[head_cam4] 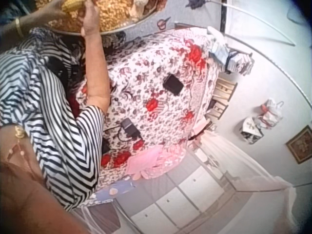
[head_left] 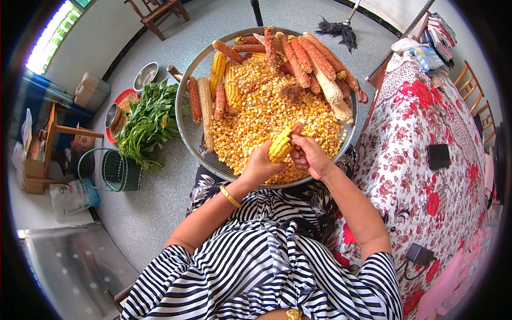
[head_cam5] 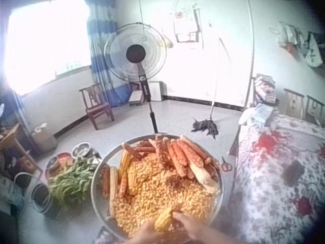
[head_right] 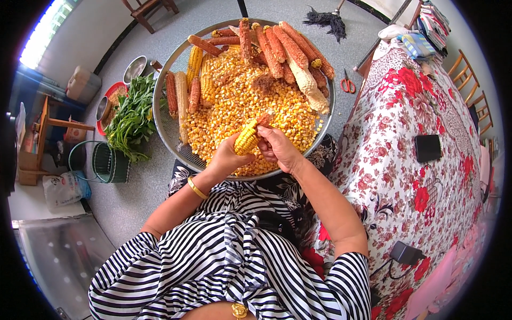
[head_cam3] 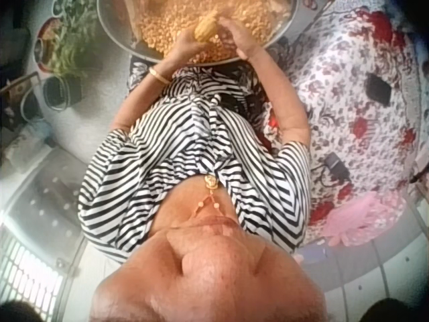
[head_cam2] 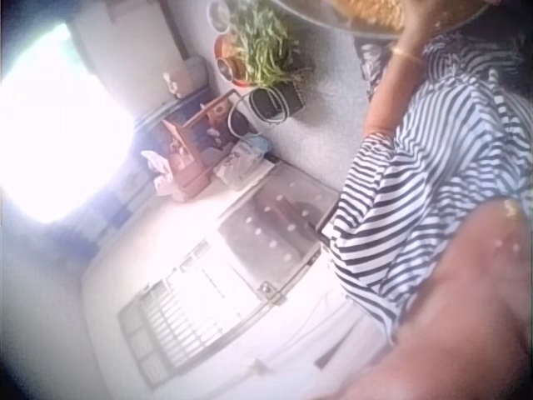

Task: Removing kernels from corn cobs into a metal basin.

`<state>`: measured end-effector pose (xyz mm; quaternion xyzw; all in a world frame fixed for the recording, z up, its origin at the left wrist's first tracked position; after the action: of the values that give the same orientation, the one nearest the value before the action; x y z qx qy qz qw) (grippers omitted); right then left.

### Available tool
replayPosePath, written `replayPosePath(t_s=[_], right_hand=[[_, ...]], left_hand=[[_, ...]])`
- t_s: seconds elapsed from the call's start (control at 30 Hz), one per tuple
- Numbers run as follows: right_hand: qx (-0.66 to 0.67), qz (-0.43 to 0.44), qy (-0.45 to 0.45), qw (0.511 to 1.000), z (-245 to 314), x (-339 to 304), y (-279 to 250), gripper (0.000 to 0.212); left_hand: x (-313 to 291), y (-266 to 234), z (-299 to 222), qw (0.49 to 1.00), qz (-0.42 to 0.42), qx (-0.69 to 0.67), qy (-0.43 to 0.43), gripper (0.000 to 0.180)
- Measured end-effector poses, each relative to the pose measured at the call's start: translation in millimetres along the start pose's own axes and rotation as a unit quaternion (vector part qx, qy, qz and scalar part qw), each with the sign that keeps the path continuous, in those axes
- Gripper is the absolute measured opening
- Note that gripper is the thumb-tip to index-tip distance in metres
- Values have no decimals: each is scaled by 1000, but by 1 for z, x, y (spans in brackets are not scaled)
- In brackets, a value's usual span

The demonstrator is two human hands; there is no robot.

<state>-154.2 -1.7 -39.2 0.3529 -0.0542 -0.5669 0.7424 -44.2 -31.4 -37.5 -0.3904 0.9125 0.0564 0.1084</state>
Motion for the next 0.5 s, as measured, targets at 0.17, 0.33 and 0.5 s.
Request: replayPosePath(t_s=[0.17, 0.33, 0.5], right_hand=[[-46, -9, 14, 999, 0, -2, 2, 31], [-23, -3, 2, 1000, -1, -2, 0, 31], [29, -2, 11, 1000, -4, -1, -1, 32]], left_hand=[[-6, 2, -26, 959, -23, 283, 8, 37], [-3, -1, -2, 996, -10, 86, -14, 42], [-1, -2, -7, 994, -9, 108, 19, 42]])
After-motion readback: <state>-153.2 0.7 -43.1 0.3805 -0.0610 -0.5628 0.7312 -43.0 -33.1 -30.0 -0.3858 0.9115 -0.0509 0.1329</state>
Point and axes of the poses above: each hand's wrist, its own x-axis towards the middle knuckle, its own y-axis out of the palm, z = x × y, the point moved 7 cm from there along x, towards the middle knuckle, and after that the axes turned 9 degrees about z, right-handed, at the moved point
